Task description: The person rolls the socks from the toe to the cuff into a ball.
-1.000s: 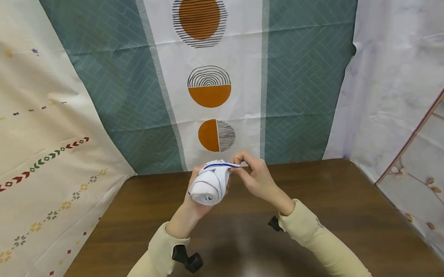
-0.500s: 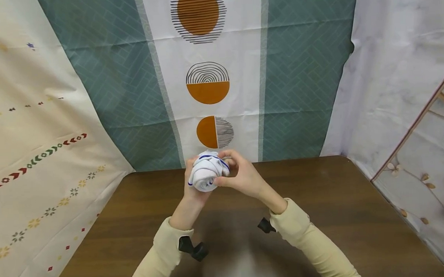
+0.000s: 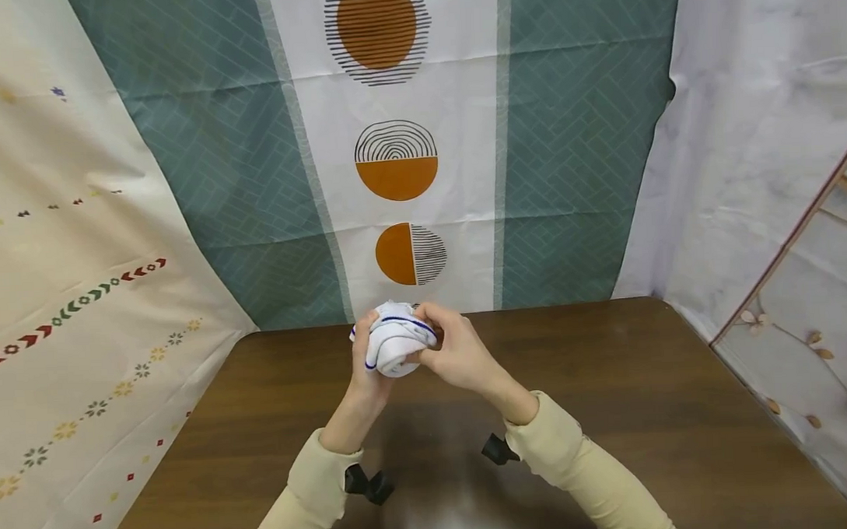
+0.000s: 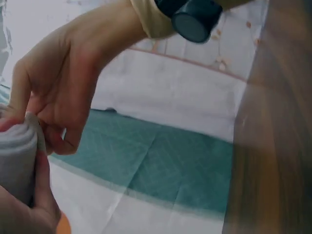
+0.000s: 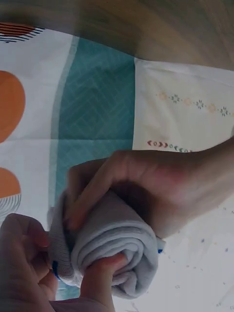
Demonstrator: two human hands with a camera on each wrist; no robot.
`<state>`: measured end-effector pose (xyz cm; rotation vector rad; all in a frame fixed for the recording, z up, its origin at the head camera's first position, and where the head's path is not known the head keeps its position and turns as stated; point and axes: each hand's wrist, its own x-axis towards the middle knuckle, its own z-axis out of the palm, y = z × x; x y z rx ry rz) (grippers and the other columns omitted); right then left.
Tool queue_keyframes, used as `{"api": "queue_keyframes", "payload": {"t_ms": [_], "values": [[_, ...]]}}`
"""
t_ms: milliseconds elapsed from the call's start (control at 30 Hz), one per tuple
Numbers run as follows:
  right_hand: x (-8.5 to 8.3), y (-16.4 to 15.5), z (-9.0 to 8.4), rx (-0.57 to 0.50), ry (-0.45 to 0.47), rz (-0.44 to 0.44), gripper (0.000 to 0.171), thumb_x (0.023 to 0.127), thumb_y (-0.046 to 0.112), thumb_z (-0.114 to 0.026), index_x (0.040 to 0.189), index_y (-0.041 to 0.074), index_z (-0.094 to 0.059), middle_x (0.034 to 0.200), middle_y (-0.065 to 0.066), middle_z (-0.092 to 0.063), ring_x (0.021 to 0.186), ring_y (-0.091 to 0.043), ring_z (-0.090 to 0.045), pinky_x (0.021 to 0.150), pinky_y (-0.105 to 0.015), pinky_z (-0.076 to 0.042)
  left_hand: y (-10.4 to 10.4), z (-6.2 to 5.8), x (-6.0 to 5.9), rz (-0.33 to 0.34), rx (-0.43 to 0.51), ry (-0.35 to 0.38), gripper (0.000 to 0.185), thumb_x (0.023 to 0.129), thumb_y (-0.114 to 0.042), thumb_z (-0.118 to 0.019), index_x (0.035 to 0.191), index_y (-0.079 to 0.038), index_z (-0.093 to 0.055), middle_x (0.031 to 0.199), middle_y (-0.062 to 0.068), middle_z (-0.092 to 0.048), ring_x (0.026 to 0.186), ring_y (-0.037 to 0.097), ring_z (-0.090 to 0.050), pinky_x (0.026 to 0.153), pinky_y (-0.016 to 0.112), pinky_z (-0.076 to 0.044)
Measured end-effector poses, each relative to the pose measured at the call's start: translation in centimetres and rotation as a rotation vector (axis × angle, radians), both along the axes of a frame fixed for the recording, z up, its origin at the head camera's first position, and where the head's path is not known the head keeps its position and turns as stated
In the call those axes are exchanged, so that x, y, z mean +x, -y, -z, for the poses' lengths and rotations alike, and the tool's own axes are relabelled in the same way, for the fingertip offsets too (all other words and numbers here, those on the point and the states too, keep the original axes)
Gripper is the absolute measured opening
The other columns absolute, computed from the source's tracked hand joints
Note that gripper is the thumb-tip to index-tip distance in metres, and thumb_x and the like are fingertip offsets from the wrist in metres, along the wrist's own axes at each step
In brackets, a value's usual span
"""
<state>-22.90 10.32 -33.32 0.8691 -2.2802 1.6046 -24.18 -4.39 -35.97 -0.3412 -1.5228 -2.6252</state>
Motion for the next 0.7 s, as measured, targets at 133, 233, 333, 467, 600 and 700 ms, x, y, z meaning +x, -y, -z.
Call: {"api": "queue_keyframes", "payload": {"t_ms": [133, 233, 333, 467, 600, 700], "values": [[-0.4, 0.2, -0.1, -0.022, 0.028, -0.004, 0.028, 0.074, -0.012, -0.067, 0.093, 0.006, -0.058, 0.085, -0.005, -0.053, 0.075, -0.019, -0.053, 0.066, -0.024, -0.046, 0.6, 0.2, 0.2, 0.035, -0.102, 0.033, 0.038, 0.094, -0.041, -0.032, 0.104, -0.015, -0.057, 0.095, -0.005, -0.061, 0.086, 0.009, -0.057, 0.076, 0.025, -0.047], [-0.7, 0.2, -0.1, -0.048, 0.024, 0.039, 0.028, 0.075, -0.010, -0.069, 0.094, 0.006, -0.058, 0.080, -0.004, -0.055, 0.071, -0.017, -0.052, 0.063, -0.023, -0.045, 0.8, 0.0, -0.1, 0.120, -0.097, 0.038, 0.038, 0.097, -0.040, -0.029, 0.106, -0.015, -0.056, 0.097, -0.005, -0.059, 0.088, 0.009, -0.056, 0.079, 0.025, -0.047], [-1.1, 0.3, 0.0, -0.058, -0.018, 0.094, 0.027, 0.075, -0.009, -0.070, 0.094, 0.006, -0.058, 0.071, -0.003, -0.053, 0.064, -0.013, -0.049, 0.058, -0.022, -0.042, 0.6, -0.2, -0.5, 0.150, 0.008, 0.057, 0.030, 0.098, -0.034, -0.031, 0.100, -0.015, -0.055, 0.096, -0.005, -0.058, 0.087, 0.008, -0.055, 0.080, 0.022, -0.047], [-1.9, 0.9, 0.3, -0.070, -0.111, 0.168, 0.026, 0.075, -0.011, -0.065, 0.094, 0.005, -0.058, 0.063, -0.002, -0.046, 0.056, -0.010, -0.041, 0.053, -0.021, -0.034, -0.1, -0.7, -1.2, 0.032, 0.206, 0.102, 0.022, 0.097, -0.027, -0.041, 0.095, -0.014, -0.059, 0.093, -0.003, -0.059, 0.085, 0.008, -0.057, 0.077, 0.021, -0.049], [-2.6, 1.6, 0.8, -0.060, -0.190, 0.254, 0.026, 0.074, -0.013, -0.059, 0.092, 0.006, -0.056, 0.058, 0.000, -0.042, 0.052, -0.008, -0.037, 0.051, -0.020, -0.029, -0.7, -0.8, -1.6, -0.148, 0.234, 0.150, 0.019, 0.097, -0.028, -0.048, 0.099, -0.012, -0.059, 0.092, -0.002, -0.061, 0.082, 0.009, -0.059, 0.074, 0.022, -0.052], [-2.9, 2.0, 1.3, -0.018, -0.217, 0.314, 0.025, 0.075, -0.012, -0.059, 0.091, 0.007, -0.054, 0.056, 0.001, -0.040, 0.050, -0.008, -0.036, 0.050, -0.022, -0.029, -0.9, -0.3, -1.9, -0.224, 0.186, 0.192, 0.022, 0.097, -0.032, -0.050, 0.101, -0.011, -0.058, 0.090, -0.003, -0.062, 0.079, 0.009, -0.060, 0.070, 0.022, -0.053]]}}
